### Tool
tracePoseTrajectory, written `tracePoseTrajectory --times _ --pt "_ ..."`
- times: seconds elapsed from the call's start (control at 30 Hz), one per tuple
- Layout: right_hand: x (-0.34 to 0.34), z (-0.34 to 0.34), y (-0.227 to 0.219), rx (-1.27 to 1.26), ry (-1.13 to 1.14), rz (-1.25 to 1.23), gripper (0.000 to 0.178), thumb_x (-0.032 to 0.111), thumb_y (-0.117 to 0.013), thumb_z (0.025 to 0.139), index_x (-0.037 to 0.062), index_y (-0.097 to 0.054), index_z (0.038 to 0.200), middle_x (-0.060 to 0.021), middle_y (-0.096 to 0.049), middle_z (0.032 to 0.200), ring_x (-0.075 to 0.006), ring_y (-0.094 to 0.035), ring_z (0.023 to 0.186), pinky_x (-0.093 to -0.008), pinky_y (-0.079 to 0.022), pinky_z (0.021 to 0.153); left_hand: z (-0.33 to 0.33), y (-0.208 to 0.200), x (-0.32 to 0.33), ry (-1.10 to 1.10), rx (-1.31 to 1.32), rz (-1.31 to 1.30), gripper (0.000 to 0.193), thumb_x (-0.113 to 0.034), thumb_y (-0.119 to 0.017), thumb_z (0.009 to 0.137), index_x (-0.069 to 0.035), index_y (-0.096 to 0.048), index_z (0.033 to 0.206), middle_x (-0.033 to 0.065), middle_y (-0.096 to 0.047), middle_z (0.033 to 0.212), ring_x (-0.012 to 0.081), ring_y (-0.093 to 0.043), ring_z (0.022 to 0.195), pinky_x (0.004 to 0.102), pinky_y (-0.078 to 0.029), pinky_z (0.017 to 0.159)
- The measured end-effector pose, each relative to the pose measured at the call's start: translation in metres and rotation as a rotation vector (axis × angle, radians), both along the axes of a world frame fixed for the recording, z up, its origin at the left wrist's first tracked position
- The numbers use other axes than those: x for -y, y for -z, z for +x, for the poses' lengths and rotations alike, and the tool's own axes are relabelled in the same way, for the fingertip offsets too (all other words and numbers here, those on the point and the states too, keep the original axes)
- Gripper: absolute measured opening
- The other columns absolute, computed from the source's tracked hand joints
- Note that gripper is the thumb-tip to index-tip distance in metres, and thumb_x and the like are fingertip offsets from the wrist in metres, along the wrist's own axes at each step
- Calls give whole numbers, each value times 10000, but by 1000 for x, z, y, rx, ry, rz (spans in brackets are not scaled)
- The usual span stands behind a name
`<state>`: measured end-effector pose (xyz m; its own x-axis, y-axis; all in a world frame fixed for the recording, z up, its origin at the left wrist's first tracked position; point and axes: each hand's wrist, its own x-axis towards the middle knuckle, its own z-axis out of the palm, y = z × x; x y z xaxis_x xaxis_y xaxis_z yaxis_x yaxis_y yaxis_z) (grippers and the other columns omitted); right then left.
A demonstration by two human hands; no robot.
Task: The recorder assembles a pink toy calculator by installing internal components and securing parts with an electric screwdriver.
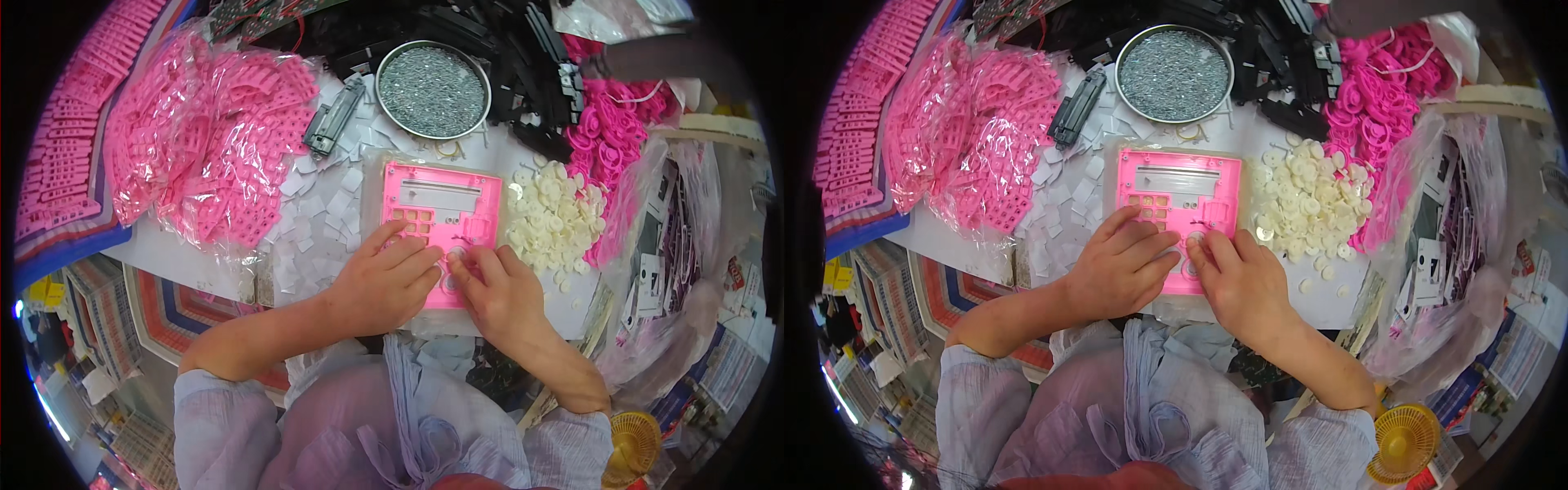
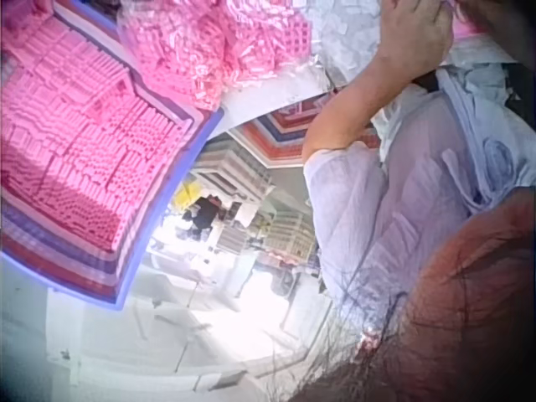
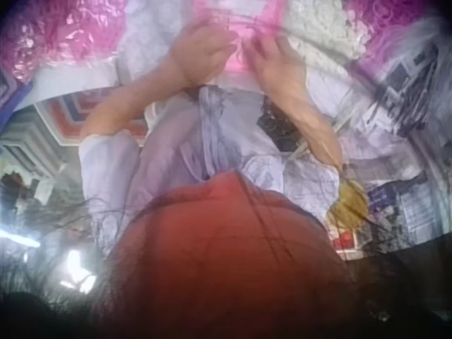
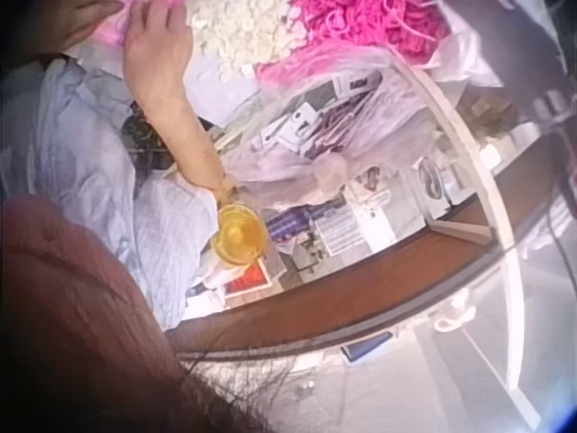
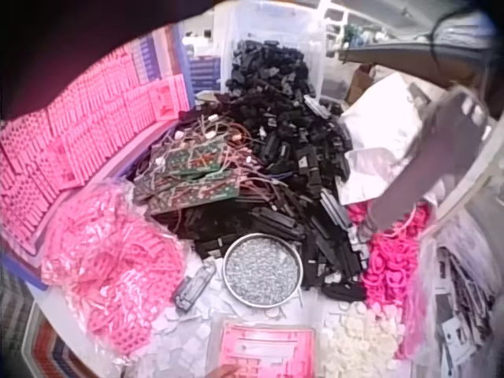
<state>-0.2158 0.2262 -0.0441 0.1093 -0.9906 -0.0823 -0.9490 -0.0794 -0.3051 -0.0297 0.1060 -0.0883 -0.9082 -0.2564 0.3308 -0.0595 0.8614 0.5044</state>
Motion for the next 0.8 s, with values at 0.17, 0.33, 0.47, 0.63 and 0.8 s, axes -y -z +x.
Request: tracePoseTrajectory --times 0.17,0.33,0.47,0.63,0.8 --pt "-7 -15 0 262 39 -123 400 51 -717 729 49 -688 1129 -74 -632 1032 -269 -598 858 -360 -514 694 1 -3 2 23 26 -25 298 -149 -700 750 -92 -674 1042 54 -628 1184 250 -586 1073 497 -408 1068" --pt "-18 -62 -5 460 248 -458 324 -11 -694 761 5 -679 1083 -123 -672 1031 -261 -626 894 -344 -499 761 -1 -9 2 38 65 -41 306 -154 -712 745 -101 -679 1045 61 -629 1183 262 -577 1084 498 -411 1059" --pt "22 -97 -30 772 548 -951 394 13 -566 920 -60 -541 1306 -159 -601 1241 -261 -581 1128 -398 -448 1021 -3 -9 1 33 90 -51 304 -126 -735 717 -106 -687 1016 67 -630 1170 268 -582 1051 498 -423 1030" --pt "73 -134 -65 1133 307 -1039 474 54 -644 889 -50 -501 1328 -147 -589 1277 -221 -574 1097 -376 -447 981 -6 -13 0 30 93 -36 314 -104 -752 694 -112 -692 1002 75 -631 1144 277 -584 1004 504 -431 1004" --pt "95 -95 -96 1307 203 -780 405 35 -682 842 -39 -582 1227 -107 -695 1039 -105 -617 765 -224 -470 661 -7 -13 0 23 95 -28 324 -115 -752 695 -116 -690 1013 78 -629 1139 282 -582 1005 510 -426 1009"
